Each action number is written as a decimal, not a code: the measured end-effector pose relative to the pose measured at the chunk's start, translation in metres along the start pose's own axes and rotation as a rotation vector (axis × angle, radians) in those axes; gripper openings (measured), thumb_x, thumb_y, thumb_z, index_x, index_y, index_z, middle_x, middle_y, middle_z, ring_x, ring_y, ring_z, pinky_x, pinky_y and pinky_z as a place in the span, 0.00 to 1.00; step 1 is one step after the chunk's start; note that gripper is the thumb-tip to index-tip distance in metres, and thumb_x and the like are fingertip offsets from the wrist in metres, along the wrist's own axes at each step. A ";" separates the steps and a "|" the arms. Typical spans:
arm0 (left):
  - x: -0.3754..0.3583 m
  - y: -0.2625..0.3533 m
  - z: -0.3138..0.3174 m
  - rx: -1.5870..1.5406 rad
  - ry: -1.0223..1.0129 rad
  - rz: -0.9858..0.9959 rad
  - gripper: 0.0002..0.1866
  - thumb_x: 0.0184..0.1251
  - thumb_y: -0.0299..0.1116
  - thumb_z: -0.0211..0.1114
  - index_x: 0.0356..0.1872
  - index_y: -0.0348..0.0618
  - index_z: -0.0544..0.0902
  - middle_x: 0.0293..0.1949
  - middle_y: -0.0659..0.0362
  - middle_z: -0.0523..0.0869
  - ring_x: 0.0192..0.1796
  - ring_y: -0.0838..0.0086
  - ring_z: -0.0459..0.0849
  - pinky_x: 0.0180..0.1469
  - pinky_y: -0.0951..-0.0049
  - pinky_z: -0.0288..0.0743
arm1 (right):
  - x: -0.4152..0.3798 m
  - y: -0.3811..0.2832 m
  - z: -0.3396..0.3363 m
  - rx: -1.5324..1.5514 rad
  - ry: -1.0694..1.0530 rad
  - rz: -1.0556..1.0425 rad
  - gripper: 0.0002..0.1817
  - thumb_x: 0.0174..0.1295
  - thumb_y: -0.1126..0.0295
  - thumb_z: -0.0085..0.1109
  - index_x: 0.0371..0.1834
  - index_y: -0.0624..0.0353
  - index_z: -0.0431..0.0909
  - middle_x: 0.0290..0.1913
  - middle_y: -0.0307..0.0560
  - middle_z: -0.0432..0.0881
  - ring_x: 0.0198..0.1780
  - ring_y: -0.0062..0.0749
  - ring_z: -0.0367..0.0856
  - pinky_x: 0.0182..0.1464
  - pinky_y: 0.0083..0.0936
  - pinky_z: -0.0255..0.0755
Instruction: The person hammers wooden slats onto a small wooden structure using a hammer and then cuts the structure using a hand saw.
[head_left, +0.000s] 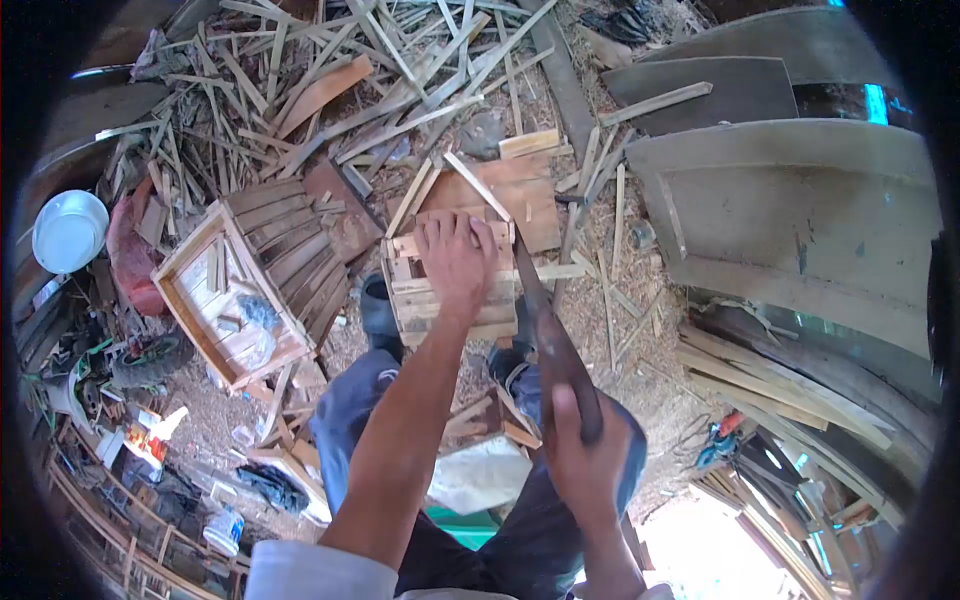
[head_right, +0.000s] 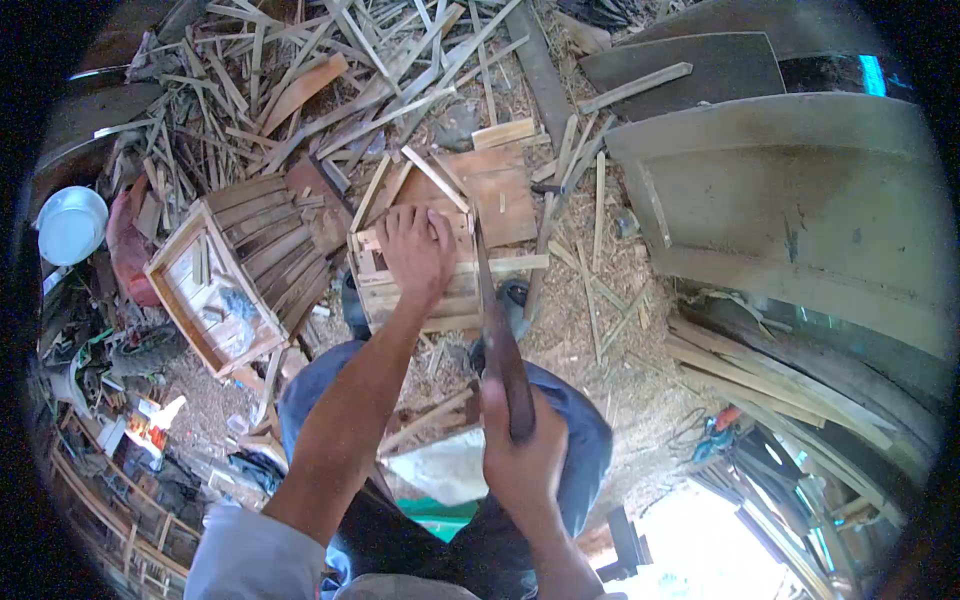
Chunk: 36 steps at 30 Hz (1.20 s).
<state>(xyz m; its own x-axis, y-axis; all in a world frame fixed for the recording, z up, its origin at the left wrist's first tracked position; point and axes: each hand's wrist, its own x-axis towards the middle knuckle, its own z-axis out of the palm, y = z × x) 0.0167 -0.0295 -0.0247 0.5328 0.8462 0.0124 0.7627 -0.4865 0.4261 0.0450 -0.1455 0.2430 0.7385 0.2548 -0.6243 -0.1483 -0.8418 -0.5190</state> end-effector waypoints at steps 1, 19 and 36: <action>-0.001 0.001 -0.001 0.002 -0.021 -0.007 0.11 0.66 0.33 0.57 0.29 0.39 0.83 0.35 0.51 0.82 0.49 0.57 0.78 0.62 0.54 0.65 | 0.008 -0.001 0.007 0.057 -0.018 0.108 0.16 0.68 0.60 0.64 0.34 0.66 0.79 0.20 0.47 0.75 0.23 0.26 0.72 0.28 0.30 0.68; -0.007 -0.001 0.006 0.049 -0.146 -0.007 0.13 0.69 0.36 0.52 0.32 0.42 0.83 0.35 0.55 0.82 0.43 0.57 0.76 0.60 0.53 0.63 | 0.018 -0.022 0.048 -0.042 -0.011 0.183 0.10 0.62 0.67 0.62 0.30 0.63 0.78 0.15 0.52 0.73 0.17 0.43 0.75 0.25 0.37 0.69; -0.004 -0.006 0.013 0.060 -0.122 0.016 0.12 0.68 0.34 0.55 0.29 0.41 0.83 0.35 0.57 0.82 0.51 0.59 0.77 0.60 0.53 0.63 | 0.011 0.140 0.152 0.206 0.227 -0.060 0.08 0.60 0.71 0.63 0.29 0.63 0.77 0.19 0.49 0.79 0.20 0.38 0.81 0.25 0.32 0.72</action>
<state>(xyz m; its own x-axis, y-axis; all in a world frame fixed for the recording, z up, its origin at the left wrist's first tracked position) 0.0144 -0.0331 -0.0394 0.5833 0.8069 -0.0931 0.7722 -0.5153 0.3718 -0.0677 -0.1882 0.0741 0.8746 0.1683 -0.4546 -0.2132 -0.7085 -0.6727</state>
